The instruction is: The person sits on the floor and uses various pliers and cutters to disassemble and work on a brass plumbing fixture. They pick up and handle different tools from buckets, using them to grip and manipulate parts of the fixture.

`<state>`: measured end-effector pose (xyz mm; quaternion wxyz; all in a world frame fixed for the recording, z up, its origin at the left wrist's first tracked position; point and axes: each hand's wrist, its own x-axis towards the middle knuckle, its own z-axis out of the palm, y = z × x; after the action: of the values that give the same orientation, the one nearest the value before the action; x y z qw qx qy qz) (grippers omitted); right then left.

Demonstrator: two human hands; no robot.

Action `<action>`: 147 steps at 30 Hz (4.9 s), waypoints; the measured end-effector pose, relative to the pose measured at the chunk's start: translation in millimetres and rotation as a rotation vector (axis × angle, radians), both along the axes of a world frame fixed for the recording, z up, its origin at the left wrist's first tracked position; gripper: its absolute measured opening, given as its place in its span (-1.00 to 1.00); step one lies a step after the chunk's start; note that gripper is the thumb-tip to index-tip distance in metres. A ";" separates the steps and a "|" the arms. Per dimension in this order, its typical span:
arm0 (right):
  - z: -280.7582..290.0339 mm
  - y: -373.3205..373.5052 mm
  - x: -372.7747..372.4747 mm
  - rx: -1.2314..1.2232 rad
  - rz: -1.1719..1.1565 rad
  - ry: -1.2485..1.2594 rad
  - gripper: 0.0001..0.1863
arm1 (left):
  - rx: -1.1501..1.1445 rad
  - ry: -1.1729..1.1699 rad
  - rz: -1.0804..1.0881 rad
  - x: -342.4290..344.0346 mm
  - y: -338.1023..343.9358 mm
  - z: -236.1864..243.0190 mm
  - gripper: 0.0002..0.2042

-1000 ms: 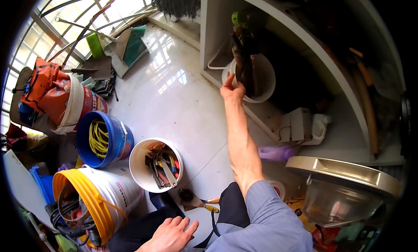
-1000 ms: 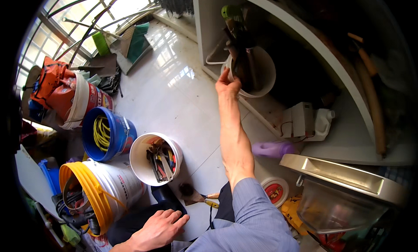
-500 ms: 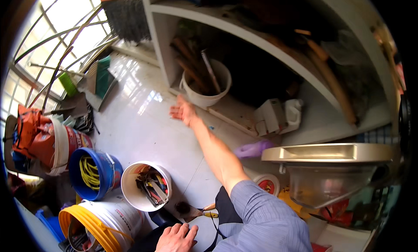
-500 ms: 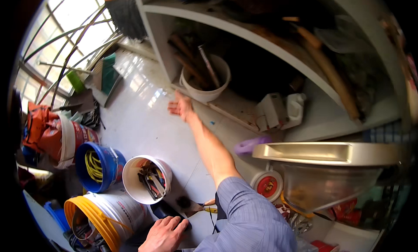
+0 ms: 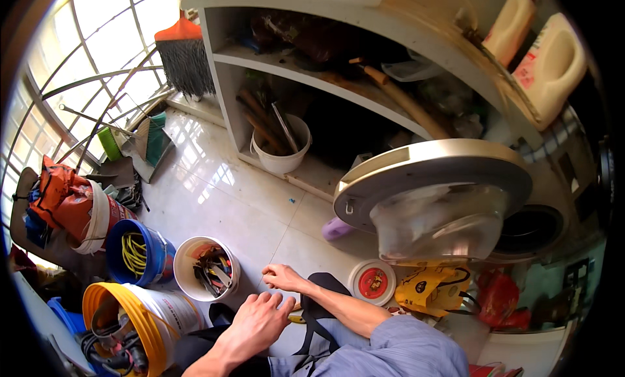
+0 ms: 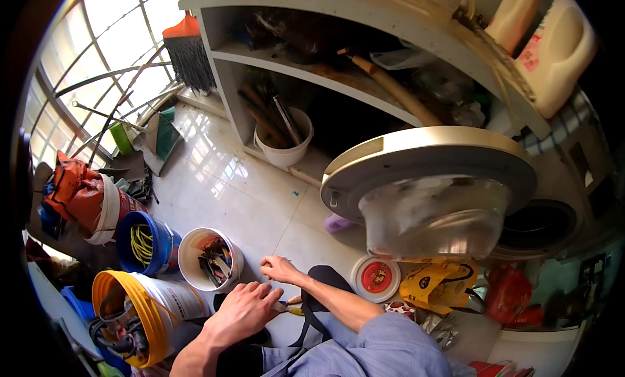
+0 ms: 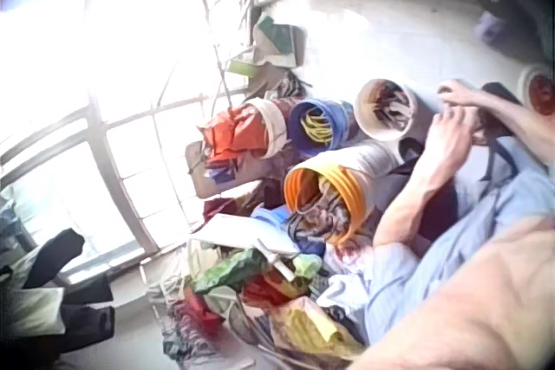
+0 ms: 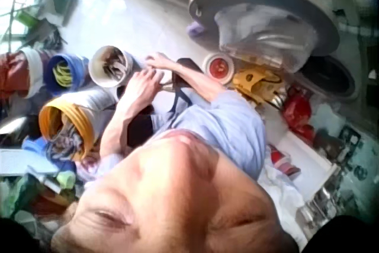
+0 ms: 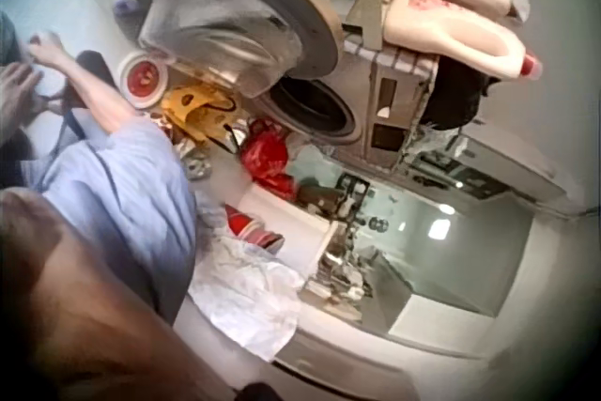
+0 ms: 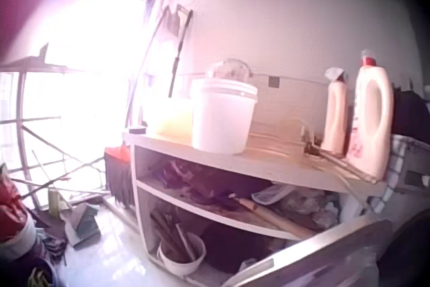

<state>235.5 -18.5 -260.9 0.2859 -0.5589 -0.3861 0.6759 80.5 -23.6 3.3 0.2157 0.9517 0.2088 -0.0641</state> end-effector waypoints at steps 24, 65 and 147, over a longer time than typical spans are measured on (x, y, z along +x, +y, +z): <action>188.4 -220.1 68.4 0.889 0.023 -0.781 -0.82 | -0.743 -0.971 0.305 202.4 112.7 -2.2 -0.61; 55.8 -444.1 138.0 -0.116 -0.435 -1.299 -0.30 | -0.219 -0.443 -0.887 189.1 -275.8 -42.2 -0.40; 454.3 3.7 396.4 0.224 -0.112 -1.852 -0.38 | 0.059 0.068 -0.158 79.4 -38.8 -53.8 -0.63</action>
<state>631.9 -14.8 193.3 -0.0516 -0.8618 -0.4956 -0.0950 159.9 -62.4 -50.6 0.1744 0.9684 0.1421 -0.1072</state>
